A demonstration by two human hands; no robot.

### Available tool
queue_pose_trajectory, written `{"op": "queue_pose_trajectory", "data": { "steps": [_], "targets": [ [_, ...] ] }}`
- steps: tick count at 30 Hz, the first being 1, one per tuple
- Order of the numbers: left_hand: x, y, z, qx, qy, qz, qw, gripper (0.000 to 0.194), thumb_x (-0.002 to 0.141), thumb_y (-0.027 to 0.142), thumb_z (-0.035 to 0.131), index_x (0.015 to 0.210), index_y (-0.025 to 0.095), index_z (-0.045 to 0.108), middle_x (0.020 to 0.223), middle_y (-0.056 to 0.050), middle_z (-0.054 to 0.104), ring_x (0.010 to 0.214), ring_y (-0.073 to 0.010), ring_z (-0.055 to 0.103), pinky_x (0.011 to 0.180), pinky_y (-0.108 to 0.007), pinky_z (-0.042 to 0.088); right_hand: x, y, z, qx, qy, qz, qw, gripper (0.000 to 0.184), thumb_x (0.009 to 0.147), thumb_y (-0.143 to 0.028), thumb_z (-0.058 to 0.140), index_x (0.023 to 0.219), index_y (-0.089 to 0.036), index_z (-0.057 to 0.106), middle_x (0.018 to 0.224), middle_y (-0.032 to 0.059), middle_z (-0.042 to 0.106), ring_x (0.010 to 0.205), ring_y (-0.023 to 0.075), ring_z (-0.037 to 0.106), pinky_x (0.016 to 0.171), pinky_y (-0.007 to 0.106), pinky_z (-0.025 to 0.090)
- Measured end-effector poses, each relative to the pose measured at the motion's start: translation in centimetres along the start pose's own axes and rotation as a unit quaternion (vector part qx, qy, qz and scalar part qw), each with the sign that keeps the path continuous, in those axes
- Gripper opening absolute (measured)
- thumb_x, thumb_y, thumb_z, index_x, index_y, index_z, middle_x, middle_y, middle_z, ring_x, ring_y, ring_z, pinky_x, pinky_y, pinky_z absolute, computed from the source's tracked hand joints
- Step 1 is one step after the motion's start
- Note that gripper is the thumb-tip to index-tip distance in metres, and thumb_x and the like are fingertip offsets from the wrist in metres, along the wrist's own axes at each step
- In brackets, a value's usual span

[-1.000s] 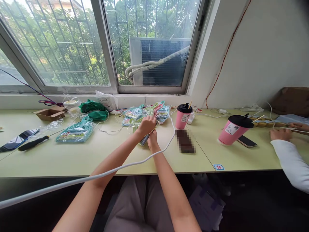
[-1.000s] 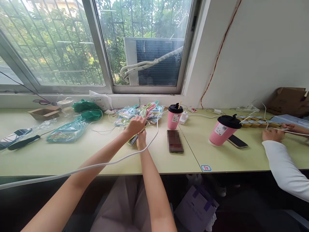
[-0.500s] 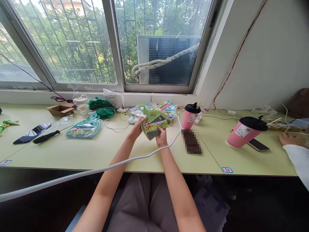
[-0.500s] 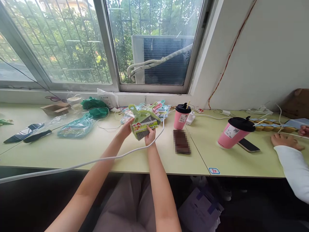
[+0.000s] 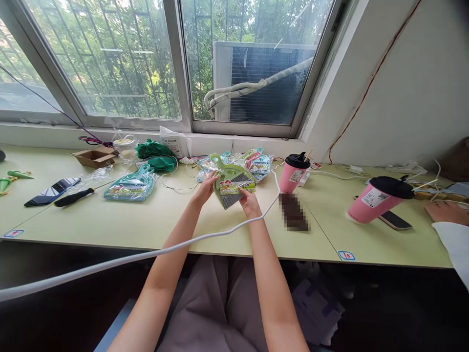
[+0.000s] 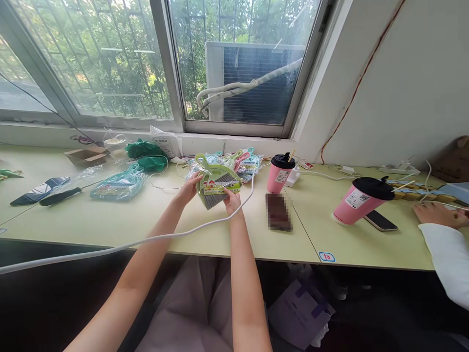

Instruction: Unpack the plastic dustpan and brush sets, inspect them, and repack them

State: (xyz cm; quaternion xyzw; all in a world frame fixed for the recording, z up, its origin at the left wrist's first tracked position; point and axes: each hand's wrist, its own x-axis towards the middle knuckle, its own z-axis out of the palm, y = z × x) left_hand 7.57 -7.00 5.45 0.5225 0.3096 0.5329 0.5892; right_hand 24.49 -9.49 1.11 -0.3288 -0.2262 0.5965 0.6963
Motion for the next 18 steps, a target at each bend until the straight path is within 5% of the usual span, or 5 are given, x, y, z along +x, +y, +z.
{"op": "queue_pose_trajectory", "data": {
  "steps": [9, 13, 18],
  "targets": [
    [0.09, -0.01, -0.52, 0.015, 0.018, -0.021, 1.000, 0.063, 0.076, 0.039, 0.071, 0.133, 0.019, 0.054, 0.122, -0.009, 0.066, 0.107, -0.0243, 0.063, 0.086, -0.032, 0.052, -0.08, -0.94, -0.47, -0.072, -0.025, 0.057, 0.995, 0.022, 0.070, 0.002, 0.063, 0.079, -0.018, 0.061, 0.076, 0.0034, 0.073, 0.070, 0.0138, 0.068, 0.066, 0.032, 0.054],
    [-0.13, -0.21, 0.01, 0.025, -0.020, -0.003, 0.999, 0.066, 0.075, 0.036, 0.072, 0.137, 0.021, 0.053, 0.125, -0.009, 0.065, 0.112, -0.0265, 0.061, 0.090, -0.034, 0.051, -0.30, -1.00, -0.48, -0.068, 0.008, 0.049, 0.996, 0.029, 0.067, 0.004, 0.066, 0.086, -0.017, 0.060, 0.080, 0.0014, 0.073, 0.075, 0.0144, 0.067, 0.066, 0.029, 0.055],
    [-0.56, -0.34, 0.11, 0.070, -0.050, 0.023, 0.996, 0.094, 0.065, 0.025, 0.081, 0.148, 0.026, 0.039, 0.130, -0.011, 0.062, 0.119, -0.0297, 0.057, 0.098, -0.041, 0.048, -0.41, -0.96, -0.70, -0.073, -0.011, 0.047, 0.996, 0.039, 0.063, 0.007, 0.064, 0.092, -0.017, 0.060, 0.085, 0.0007, 0.073, 0.081, 0.0163, 0.066, 0.068, 0.029, 0.055]
  ]
}}
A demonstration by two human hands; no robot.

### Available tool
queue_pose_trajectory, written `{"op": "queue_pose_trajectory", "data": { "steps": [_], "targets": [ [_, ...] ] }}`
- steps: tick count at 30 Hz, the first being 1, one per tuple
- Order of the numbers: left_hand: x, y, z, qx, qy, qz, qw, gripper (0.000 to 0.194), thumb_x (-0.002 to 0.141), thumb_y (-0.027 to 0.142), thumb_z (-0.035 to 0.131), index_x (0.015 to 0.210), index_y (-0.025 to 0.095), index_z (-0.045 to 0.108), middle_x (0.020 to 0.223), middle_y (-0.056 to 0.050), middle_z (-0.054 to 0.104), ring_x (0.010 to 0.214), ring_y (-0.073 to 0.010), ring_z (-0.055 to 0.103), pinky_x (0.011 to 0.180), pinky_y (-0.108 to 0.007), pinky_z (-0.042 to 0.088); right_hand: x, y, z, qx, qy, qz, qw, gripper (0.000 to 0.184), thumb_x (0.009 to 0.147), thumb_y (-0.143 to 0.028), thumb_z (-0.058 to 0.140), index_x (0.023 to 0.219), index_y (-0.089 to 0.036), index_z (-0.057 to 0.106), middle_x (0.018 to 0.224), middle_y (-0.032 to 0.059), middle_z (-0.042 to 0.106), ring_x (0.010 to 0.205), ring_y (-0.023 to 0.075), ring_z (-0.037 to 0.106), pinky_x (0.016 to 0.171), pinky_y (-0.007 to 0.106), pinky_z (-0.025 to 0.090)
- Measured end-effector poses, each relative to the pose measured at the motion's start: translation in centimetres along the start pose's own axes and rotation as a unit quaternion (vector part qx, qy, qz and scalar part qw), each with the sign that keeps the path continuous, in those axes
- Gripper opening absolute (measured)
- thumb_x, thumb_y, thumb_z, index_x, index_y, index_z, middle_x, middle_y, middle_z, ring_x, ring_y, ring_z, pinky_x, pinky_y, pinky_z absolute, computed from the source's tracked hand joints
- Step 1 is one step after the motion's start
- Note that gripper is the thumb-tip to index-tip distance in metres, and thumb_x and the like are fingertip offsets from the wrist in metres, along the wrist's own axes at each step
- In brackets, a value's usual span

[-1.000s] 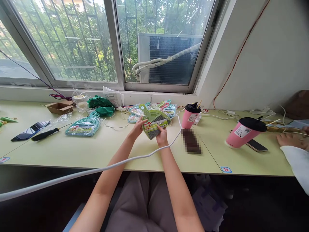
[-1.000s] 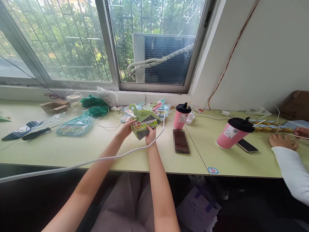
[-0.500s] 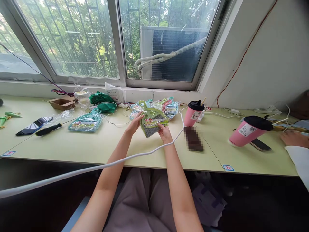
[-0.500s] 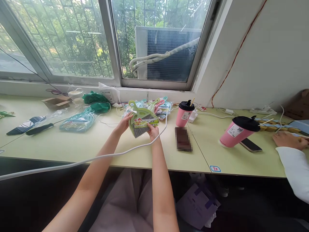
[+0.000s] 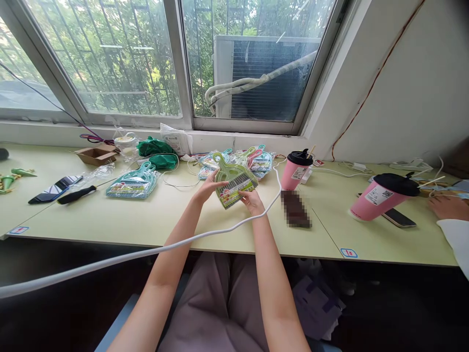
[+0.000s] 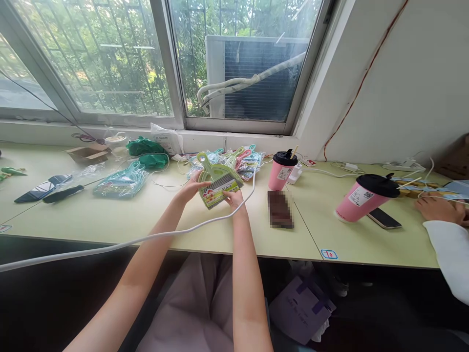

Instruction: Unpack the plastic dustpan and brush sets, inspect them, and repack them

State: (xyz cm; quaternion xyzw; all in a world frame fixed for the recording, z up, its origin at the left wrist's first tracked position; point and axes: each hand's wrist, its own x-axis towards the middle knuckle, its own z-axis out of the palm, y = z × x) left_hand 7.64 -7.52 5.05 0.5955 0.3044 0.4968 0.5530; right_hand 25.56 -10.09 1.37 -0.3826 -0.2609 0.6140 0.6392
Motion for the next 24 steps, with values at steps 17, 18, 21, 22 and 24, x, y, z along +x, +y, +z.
{"op": "queue_pose_trajectory", "data": {
  "steps": [17, 18, 21, 22, 24],
  "targets": [
    [-0.6, 0.6, 0.4, 0.038, -0.010, 0.000, 0.999, 0.113, 0.056, 0.020, 0.087, 0.152, 0.026, 0.029, 0.136, -0.012, 0.057, 0.128, -0.0344, 0.051, 0.110, -0.049, 0.040, 2.2, 1.9, 0.1, 0.106, 0.039, -0.058, 0.992, 0.021, 0.066, -0.010, 0.067, 0.071, -0.030, 0.067, 0.085, 0.0010, 0.077, 0.075, 0.0126, 0.073, 0.087, 0.040, 0.055],
    [-0.7, 0.6, 0.4, 0.033, -0.008, 0.005, 0.999, 0.111, 0.056, 0.020, 0.087, 0.151, 0.026, 0.031, 0.137, -0.012, 0.057, 0.128, -0.0345, 0.051, 0.110, -0.049, 0.040, 2.3, 2.0, 0.2, 0.111, 0.029, -0.058, 0.992, 0.021, 0.067, -0.011, 0.067, 0.071, -0.032, 0.068, 0.086, 0.0013, 0.078, 0.077, 0.0127, 0.073, 0.090, 0.042, 0.054],
    [-0.7, 0.6, 0.2, 0.016, 0.024, 0.009, 1.000, 0.105, 0.057, 0.022, 0.088, 0.149, 0.026, 0.037, 0.140, -0.010, 0.055, 0.132, -0.0341, 0.047, 0.111, -0.045, 0.038, 2.3, 2.4, 0.6, 0.121, -0.005, -0.065, 0.991, 0.020, 0.071, -0.013, 0.065, 0.074, -0.033, 0.070, 0.090, 0.0035, 0.078, 0.083, 0.0153, 0.074, 0.096, 0.046, 0.050],
    [-0.6, 0.5, 0.2, 0.002, 0.039, 0.006, 0.999, 0.100, 0.060, 0.025, 0.087, 0.147, 0.026, 0.039, 0.140, -0.009, 0.055, 0.132, -0.0334, 0.047, 0.111, -0.044, 0.039, 2.2, 2.4, 0.7, 0.121, -0.011, -0.065, 0.990, 0.019, 0.072, -0.014, 0.065, 0.074, -0.032, 0.070, 0.092, 0.0040, 0.078, 0.085, 0.0161, 0.074, 0.097, 0.046, 0.050],
    [-0.2, 0.1, 0.5, -0.053, 0.062, 0.001, 0.997, 0.083, 0.070, 0.038, 0.080, 0.144, 0.026, 0.045, 0.138, -0.008, 0.057, 0.131, -0.0319, 0.048, 0.108, -0.042, 0.042, 1.9, 2.6, 1.0, 0.123, -0.008, -0.064, 0.990, 0.017, 0.073, -0.014, 0.064, 0.075, -0.030, 0.069, 0.094, 0.0037, 0.078, 0.091, 0.0173, 0.074, 0.098, 0.046, 0.049]
  ]
}}
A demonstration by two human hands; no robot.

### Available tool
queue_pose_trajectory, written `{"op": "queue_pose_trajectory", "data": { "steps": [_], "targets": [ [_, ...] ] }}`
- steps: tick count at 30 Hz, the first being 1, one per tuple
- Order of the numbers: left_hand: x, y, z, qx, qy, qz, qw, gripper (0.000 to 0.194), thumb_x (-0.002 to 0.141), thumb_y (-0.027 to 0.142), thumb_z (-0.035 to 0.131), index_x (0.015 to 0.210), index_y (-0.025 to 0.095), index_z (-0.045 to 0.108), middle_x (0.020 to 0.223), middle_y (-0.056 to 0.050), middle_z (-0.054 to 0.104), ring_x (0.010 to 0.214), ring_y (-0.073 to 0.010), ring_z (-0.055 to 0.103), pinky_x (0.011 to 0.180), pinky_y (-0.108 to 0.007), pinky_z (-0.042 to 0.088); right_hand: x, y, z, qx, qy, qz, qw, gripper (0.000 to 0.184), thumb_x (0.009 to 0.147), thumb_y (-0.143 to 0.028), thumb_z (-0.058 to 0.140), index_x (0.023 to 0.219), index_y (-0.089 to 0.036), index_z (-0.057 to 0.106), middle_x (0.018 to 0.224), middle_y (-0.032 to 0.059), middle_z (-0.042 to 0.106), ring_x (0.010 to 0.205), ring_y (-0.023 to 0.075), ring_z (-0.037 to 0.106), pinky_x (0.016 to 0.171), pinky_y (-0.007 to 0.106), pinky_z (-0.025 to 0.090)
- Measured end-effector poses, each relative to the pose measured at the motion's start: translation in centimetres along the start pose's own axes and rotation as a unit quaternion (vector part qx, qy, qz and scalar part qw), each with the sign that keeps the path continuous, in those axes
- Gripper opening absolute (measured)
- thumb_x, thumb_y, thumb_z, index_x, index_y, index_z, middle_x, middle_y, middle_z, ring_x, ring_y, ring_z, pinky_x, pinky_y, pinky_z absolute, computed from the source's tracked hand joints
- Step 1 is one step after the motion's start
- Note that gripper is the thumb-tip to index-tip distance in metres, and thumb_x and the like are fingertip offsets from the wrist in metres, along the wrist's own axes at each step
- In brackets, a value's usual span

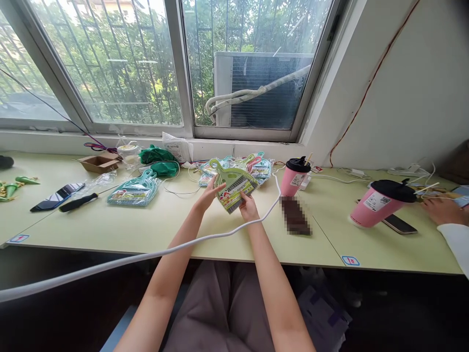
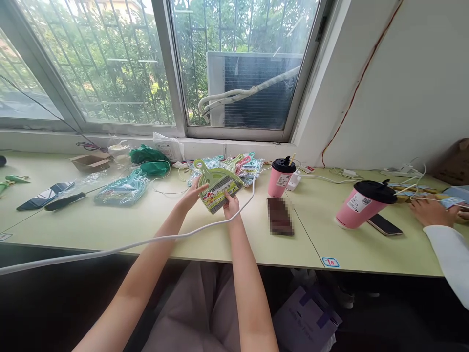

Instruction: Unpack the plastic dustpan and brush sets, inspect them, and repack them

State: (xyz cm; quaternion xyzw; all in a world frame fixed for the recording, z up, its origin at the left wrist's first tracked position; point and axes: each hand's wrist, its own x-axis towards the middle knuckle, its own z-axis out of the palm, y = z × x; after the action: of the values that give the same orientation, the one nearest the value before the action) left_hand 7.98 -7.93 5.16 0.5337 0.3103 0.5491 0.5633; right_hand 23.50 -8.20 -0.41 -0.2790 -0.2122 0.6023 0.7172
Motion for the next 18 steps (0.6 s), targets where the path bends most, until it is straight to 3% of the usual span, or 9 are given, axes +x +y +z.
{"op": "queue_pose_trajectory", "data": {
  "steps": [4, 7, 10, 12, 15, 18],
  "targets": [
    [0.6, -1.4, 1.5, -0.138, 0.037, -0.014, 0.990, 0.060, 0.084, 0.057, 0.061, 0.133, 0.023, 0.056, 0.126, -0.007, 0.066, 0.123, -0.0297, 0.056, 0.101, -0.040, 0.048, -0.7, 0.0, 0.4, 0.021, 0.029, -0.022, 0.999, 0.019, 0.073, -0.016, 0.069, 0.091, -0.021, 0.067, 0.100, 0.0034, 0.076, 0.104, 0.0202, 0.069, 0.100, 0.042, 0.052],
    [0.6, -2.2, 2.6, -0.164, 0.001, -0.065, 0.984, 0.056, 0.084, 0.055, 0.063, 0.129, 0.022, 0.059, 0.120, -0.007, 0.069, 0.120, -0.0301, 0.058, 0.102, -0.042, 0.047, -1.1, -0.3, 0.6, 0.042, 0.038, -0.058, 0.997, 0.028, 0.076, -0.020, 0.068, 0.103, -0.018, 0.063, 0.107, 0.0053, 0.074, 0.109, 0.0198, 0.066, 0.101, 0.041, 0.052],
    [0.2, -1.9, 3.0, -0.175, -0.071, -0.083, 0.978, 0.059, 0.083, 0.059, 0.062, 0.129, 0.023, 0.059, 0.120, -0.008, 0.069, 0.124, -0.0322, 0.056, 0.104, -0.045, 0.044, -1.2, -0.7, 0.7, 0.054, 0.026, -0.086, 0.994, 0.029, 0.080, -0.023, 0.065, 0.109, -0.019, 0.063, 0.112, 0.0062, 0.072, 0.109, 0.0192, 0.066, 0.102, 0.041, 0.051],
    [-0.1, -1.4, 2.8, -0.202, -0.091, -0.070, 0.973, 0.066, 0.083, 0.067, 0.056, 0.131, 0.022, 0.058, 0.124, -0.009, 0.067, 0.128, -0.0333, 0.052, 0.106, -0.046, 0.042, -1.1, -0.9, 0.8, 0.055, 0.016, -0.099, 0.993, 0.030, 0.080, -0.024, 0.064, 0.110, -0.020, 0.063, 0.113, 0.0060, 0.072, 0.110, 0.0190, 0.065, 0.102, 0.041, 0.050],
    [-0.3, -0.5, 2.1, -0.262, -0.093, -0.041, 0.960, 0.080, 0.081, 0.079, 0.041, 0.136, 0.022, 0.054, 0.129, -0.010, 0.064, 0.132, -0.0329, 0.048, 0.107, -0.047, 0.041, -1.1, -0.9, 0.9, 0.050, 0.005, -0.095, 0.994, 0.027, 0.080, -0.023, 0.064, 0.107, -0.020, 0.064, 0.110, 0.0046, 0.073, 0.109, 0.0182, 0.066, 0.103, 0.040, 0.050],
    [-0.1, -0.2, 1.5, -0.297, -0.056, -0.033, 0.953, 0.081, 0.083, 0.079, 0.035, 0.136, 0.021, 0.054, 0.124, -0.010, 0.067, 0.129, -0.0318, 0.051, 0.105, -0.047, 0.043, -1.2, -0.6, 1.1, 0.043, -0.017, -0.065, 0.997, 0.024, 0.077, -0.021, 0.068, 0.101, -0.020, 0.066, 0.103, 0.0031, 0.075, 0.104, 0.0182, 0.068, 0.101, 0.038, 0.052]
  ]
}}
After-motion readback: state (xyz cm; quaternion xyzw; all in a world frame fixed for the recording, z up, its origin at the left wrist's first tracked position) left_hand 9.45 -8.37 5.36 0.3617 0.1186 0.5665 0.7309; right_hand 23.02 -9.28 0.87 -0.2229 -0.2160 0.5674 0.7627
